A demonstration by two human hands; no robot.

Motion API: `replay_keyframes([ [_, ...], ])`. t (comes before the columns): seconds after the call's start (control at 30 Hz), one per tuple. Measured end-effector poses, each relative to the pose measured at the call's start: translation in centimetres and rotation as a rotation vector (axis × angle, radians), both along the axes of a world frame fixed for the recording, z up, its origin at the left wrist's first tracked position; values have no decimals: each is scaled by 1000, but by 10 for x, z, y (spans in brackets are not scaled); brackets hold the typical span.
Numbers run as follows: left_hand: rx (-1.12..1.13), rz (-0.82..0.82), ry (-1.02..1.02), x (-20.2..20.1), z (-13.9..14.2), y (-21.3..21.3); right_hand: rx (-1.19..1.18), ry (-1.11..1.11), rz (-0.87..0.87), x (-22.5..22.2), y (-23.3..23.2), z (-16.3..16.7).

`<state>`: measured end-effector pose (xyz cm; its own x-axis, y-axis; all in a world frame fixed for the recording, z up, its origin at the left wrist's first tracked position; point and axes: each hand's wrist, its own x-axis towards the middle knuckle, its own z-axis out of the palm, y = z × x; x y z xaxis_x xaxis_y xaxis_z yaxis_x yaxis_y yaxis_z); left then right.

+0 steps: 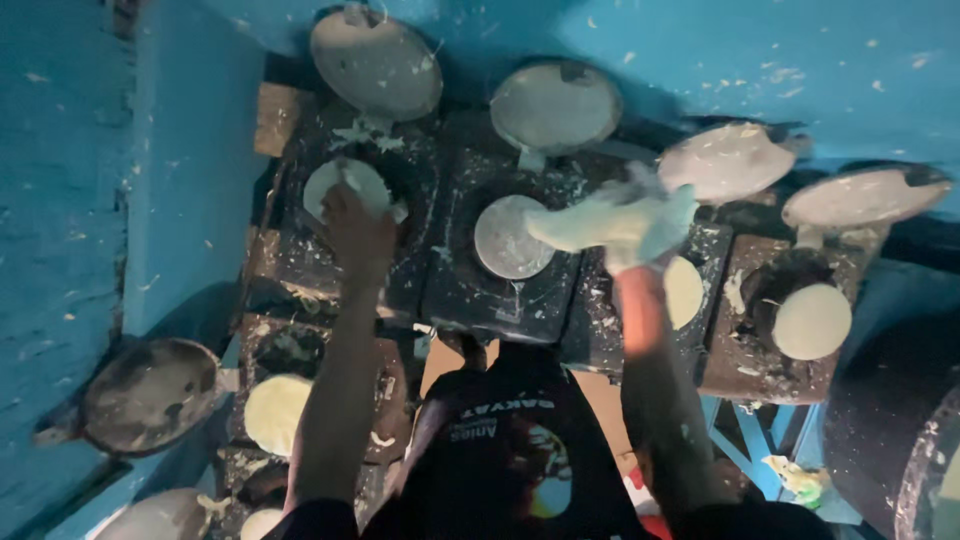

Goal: The person scoops batter by hand from a large basin and spreads it onto a row of small round griddle presses, then lifts the cooked flatbreads off the presses and stacks them on a round woven bamboo tray. They work across multiple presses in turn, adding batter and transferring finished flatbreads to the tray.

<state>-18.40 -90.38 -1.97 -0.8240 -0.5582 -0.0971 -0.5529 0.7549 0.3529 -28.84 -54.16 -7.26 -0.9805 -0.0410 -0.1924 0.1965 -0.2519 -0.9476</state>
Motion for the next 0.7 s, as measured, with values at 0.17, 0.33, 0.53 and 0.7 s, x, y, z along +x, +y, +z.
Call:
replay_keyframes([
  [0.17, 210, 239, 123, 2, -23, -54, -179, -324, 305, 2, 5, 36],
  [0.33, 228, 123, 191, 20, -22, -82, -505, -446, 281, 0, -36, 41],
  [0.53, -174, -231, 46, 14, 1, -28, -496, -634, 538, 22, -60, 8],
  [0.7, -20, -71, 35, -1, -1, -60, -918, -603, 632, 44, -63, -5],
])
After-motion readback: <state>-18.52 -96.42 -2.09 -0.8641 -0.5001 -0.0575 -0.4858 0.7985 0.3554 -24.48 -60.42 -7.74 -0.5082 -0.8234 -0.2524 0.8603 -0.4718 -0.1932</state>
